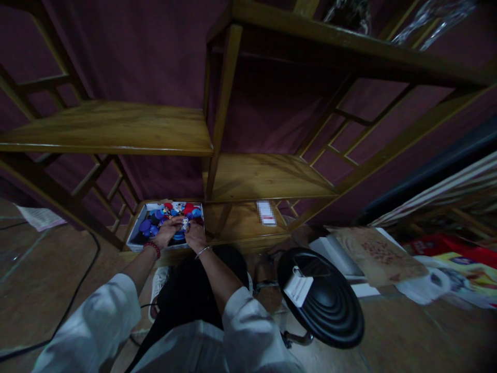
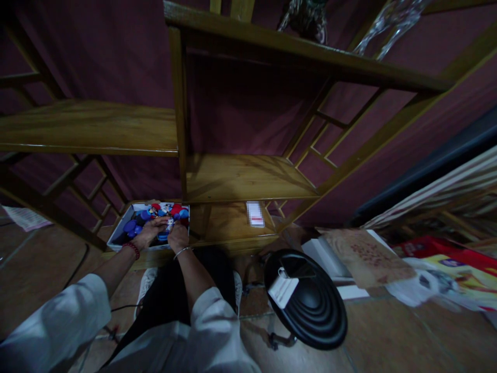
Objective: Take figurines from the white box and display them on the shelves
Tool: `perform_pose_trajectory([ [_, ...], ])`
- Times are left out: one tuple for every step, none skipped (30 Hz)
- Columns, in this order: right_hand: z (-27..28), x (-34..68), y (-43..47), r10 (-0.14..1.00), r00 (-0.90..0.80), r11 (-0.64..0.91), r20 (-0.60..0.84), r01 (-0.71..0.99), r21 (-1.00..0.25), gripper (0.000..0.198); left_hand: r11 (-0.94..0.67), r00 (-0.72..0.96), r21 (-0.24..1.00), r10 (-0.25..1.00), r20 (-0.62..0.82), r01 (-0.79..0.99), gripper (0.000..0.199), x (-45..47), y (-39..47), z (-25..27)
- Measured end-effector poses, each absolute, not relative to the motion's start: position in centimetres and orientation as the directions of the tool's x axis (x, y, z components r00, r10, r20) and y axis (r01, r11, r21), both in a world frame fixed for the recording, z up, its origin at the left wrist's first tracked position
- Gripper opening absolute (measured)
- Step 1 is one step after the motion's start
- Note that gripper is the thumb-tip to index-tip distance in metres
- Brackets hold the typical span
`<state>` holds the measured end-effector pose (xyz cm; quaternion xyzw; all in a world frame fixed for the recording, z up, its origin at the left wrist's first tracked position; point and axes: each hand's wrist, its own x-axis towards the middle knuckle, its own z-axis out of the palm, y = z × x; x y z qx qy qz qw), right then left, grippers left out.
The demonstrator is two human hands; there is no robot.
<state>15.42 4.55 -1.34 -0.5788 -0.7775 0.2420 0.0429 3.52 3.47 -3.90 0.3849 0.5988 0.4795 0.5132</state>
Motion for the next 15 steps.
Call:
perform_pose_trajectory([
  [-1.36, 15.44, 4.52, 0.925, -0.320, 0.207, -0.204, 0.876, -0.435, 0.026, 0.245, -0.177, 0.969, 0.953, -0.247, -0.035, 0.043, 3.52, 3.46, -3.92],
  [-1.41, 15.45, 4.50, 0.930, -0.313, 0.199, -0.195, 0.871, -0.448, 0.026, 0.245, -0.178, 0.969, 0.952, -0.248, -0.037, 0.044, 3.52, 3.46, -3.94],
  [-1.51, 15.46, 4.50, 0.934, -0.305, 0.190, -0.188, 0.866, -0.462, 0.026, 0.245, -0.177, 0.969, 0.952, -0.248, -0.038, 0.044, 3.52, 3.45, -3.97],
  [-1.63, 15.47, 4.52, 0.935, -0.299, 0.181, -0.189, 0.864, -0.470, 0.027, 0.243, -0.180, 0.969, 0.952, -0.246, -0.039, 0.044, 3.52, 3.45, -4.00],
  [-1.76, 15.47, 4.54, 0.936, -0.292, 0.171, -0.195, 0.863, -0.475, 0.029, 0.240, -0.182, 0.970, 0.953, -0.244, -0.039, 0.043, 3.52, 3.46, -4.03],
  [-1.88, 15.46, 4.57, 0.936, -0.289, 0.163, -0.202, 0.862, -0.479, 0.032, 0.238, -0.183, 0.971, 0.953, -0.240, -0.037, 0.043, 3.52, 3.46, -4.06],
  [-1.98, 15.45, 4.58, 0.934, -0.291, 0.162, -0.206, 0.862, -0.480, 0.034, 0.237, -0.183, 0.971, 0.954, -0.239, -0.031, 0.042, 3.53, 3.46, -4.09],
  [-2.05, 15.43, 4.58, 0.932, -0.296, 0.167, -0.208, 0.861, -0.480, 0.037, 0.238, -0.179, 0.971, 0.955, -0.238, -0.022, 0.041, 3.54, 3.45, -4.10],
  [-2.07, 15.42, 4.56, 0.930, -0.304, 0.176, -0.205, 0.860, -0.479, 0.039, 0.240, -0.175, 0.971, 0.955, -0.238, -0.013, 0.040, 3.55, 3.44, -4.09],
  [-2.06, 15.41, 4.52, 0.929, -0.311, 0.185, -0.199, 0.858, -0.480, 0.041, 0.243, -0.172, 0.970, 0.955, -0.240, -0.002, 0.040, 3.58, 3.43, -4.05],
  [-2.01, 15.41, 4.47, 0.930, -0.315, 0.192, -0.191, 0.856, -0.480, 0.041, 0.248, -0.170, 0.969, 0.955, -0.243, 0.010, 0.040, 3.61, 3.42, -4.00],
  [-1.94, 15.40, 4.42, 0.931, -0.316, 0.196, -0.184, 0.856, -0.479, 0.041, 0.255, -0.170, 0.967, 0.954, -0.247, 0.024, 0.040, 3.66, 3.42, -3.92],
  [-1.87, 15.40, 4.37, 0.932, -0.314, 0.195, -0.180, 0.856, -0.480, 0.041, 0.261, -0.172, 0.965, 0.953, -0.251, 0.040, 0.040, 3.73, 3.41, -3.82],
  [-1.82, 15.39, 4.34, 0.934, -0.310, 0.192, -0.179, 0.856, -0.480, 0.040, 0.266, -0.173, 0.962, 0.952, -0.253, 0.055, 0.040, 3.80, 3.41, -3.70],
  [-1.79, 15.39, 4.32, 0.935, -0.307, 0.190, -0.177, 0.856, -0.482, 0.038, 0.271, -0.169, 0.960, 0.952, -0.257, 0.069, 0.040, 3.88, 3.41, -3.58],
])
